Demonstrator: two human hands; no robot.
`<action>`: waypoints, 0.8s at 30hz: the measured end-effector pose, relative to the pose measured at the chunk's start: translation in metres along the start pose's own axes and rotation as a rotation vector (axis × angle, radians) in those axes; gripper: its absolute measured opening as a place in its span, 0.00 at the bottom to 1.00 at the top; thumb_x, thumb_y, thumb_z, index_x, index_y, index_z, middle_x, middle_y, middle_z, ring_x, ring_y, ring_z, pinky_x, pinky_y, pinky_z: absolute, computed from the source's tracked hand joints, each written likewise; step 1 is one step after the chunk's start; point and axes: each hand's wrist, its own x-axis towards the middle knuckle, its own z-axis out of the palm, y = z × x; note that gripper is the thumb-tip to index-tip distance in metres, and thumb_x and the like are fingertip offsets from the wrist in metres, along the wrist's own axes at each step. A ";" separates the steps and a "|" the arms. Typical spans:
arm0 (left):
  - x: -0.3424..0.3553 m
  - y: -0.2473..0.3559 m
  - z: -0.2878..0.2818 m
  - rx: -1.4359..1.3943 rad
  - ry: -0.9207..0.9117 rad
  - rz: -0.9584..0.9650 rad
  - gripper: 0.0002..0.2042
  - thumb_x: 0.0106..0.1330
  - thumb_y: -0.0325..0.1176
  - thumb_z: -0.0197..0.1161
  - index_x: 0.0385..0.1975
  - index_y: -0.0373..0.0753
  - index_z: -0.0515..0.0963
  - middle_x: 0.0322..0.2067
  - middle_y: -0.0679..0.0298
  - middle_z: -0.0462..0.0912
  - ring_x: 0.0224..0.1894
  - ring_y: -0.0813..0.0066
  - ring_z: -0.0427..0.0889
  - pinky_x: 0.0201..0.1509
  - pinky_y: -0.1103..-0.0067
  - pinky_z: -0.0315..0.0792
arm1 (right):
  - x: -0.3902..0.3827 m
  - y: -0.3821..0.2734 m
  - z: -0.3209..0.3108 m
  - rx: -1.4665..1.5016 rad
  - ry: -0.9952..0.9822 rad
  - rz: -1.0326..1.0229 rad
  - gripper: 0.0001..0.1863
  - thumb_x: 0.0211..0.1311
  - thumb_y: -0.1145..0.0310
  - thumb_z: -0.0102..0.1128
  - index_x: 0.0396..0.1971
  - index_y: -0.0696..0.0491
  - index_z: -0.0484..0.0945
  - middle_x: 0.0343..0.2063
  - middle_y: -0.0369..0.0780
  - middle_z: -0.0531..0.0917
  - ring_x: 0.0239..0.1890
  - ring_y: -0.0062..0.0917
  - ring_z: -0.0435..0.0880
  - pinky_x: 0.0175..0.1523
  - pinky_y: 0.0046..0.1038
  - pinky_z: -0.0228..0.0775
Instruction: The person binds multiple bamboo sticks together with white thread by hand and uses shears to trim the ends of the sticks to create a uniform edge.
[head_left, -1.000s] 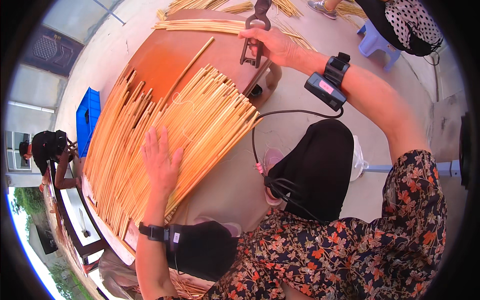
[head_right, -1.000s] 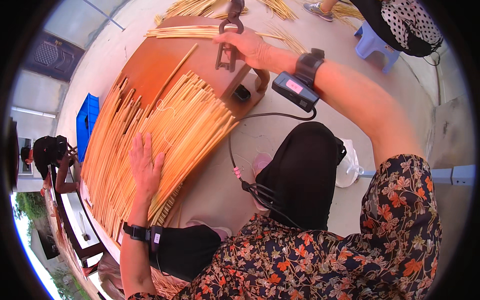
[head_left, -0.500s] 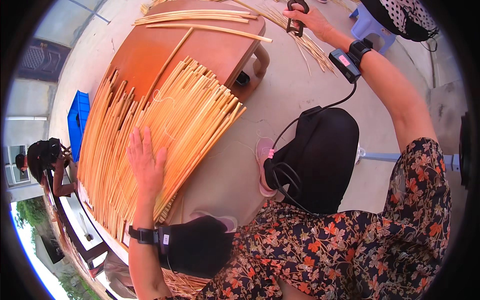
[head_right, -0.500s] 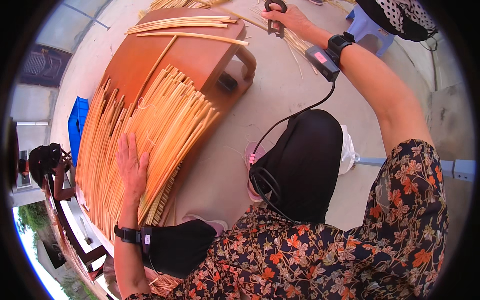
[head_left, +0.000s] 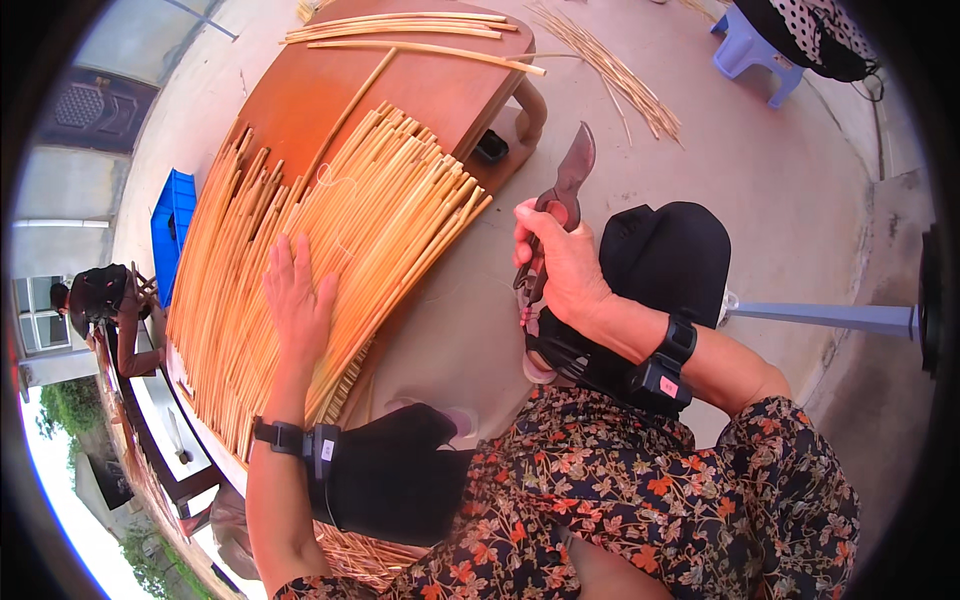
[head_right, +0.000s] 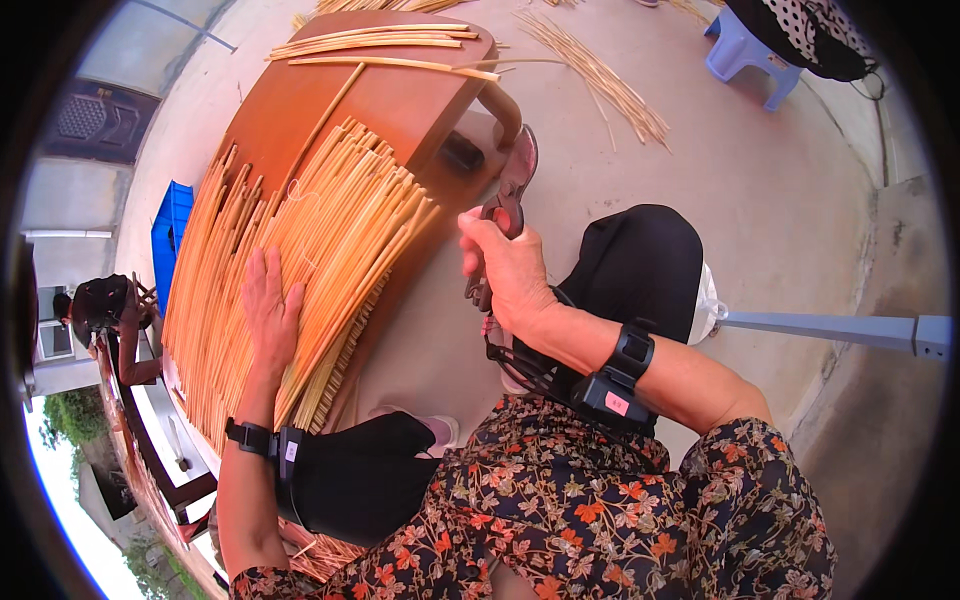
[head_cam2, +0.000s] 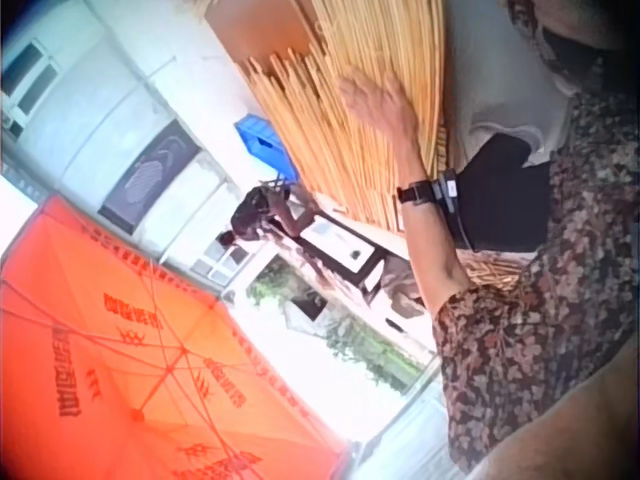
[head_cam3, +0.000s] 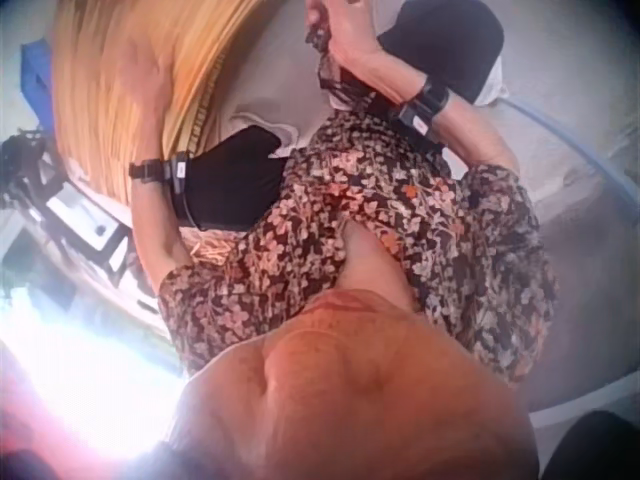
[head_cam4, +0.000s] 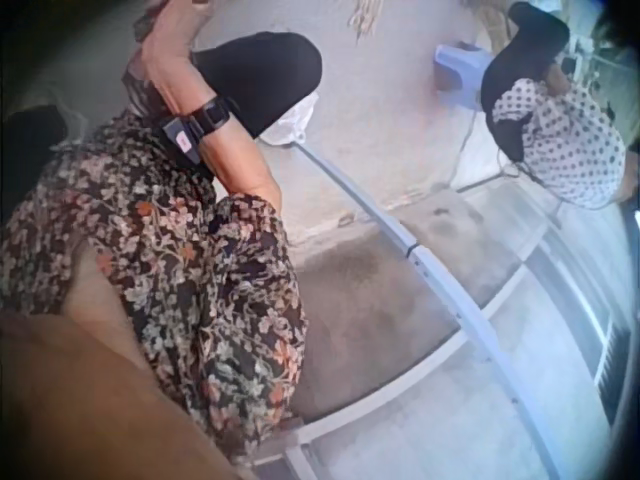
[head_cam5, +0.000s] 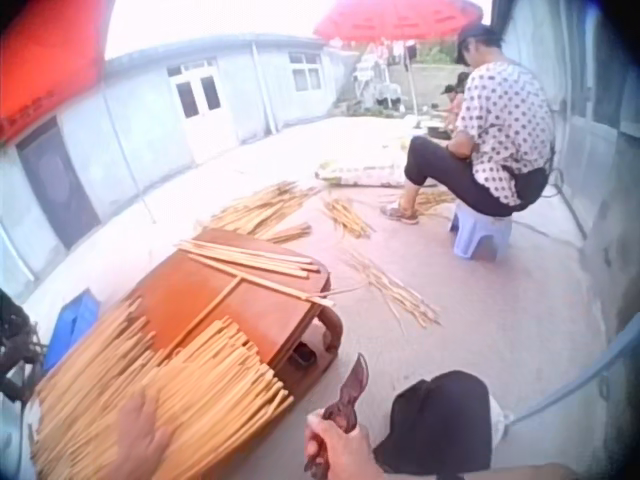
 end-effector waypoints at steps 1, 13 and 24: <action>-0.001 -0.002 0.001 0.000 0.007 0.005 0.32 0.70 0.49 0.51 0.72 0.46 0.53 0.72 0.53 0.48 0.74 0.51 0.45 0.73 0.56 0.38 | -0.008 0.017 -0.002 0.027 0.009 0.004 0.10 0.61 0.64 0.62 0.37 0.52 0.75 0.27 0.34 0.77 0.22 0.17 0.74 0.28 0.22 0.66; -0.001 -0.007 0.012 0.041 0.004 -0.020 0.33 0.72 0.54 0.46 0.72 0.47 0.50 0.72 0.50 0.46 0.74 0.51 0.43 0.73 0.54 0.37 | 0.001 0.063 0.052 0.126 0.202 -0.097 0.29 0.44 0.48 0.75 0.37 0.53 0.75 0.25 0.35 0.76 0.21 0.19 0.72 0.25 0.25 0.64; -0.008 -0.013 0.009 0.022 0.033 0.021 0.34 0.69 0.55 0.49 0.71 0.43 0.54 0.71 0.46 0.48 0.73 0.46 0.46 0.72 0.51 0.40 | 0.007 0.070 0.064 0.065 0.121 -0.040 0.16 0.49 0.64 0.74 0.31 0.52 0.74 0.26 0.33 0.78 0.19 0.16 0.72 0.23 0.23 0.67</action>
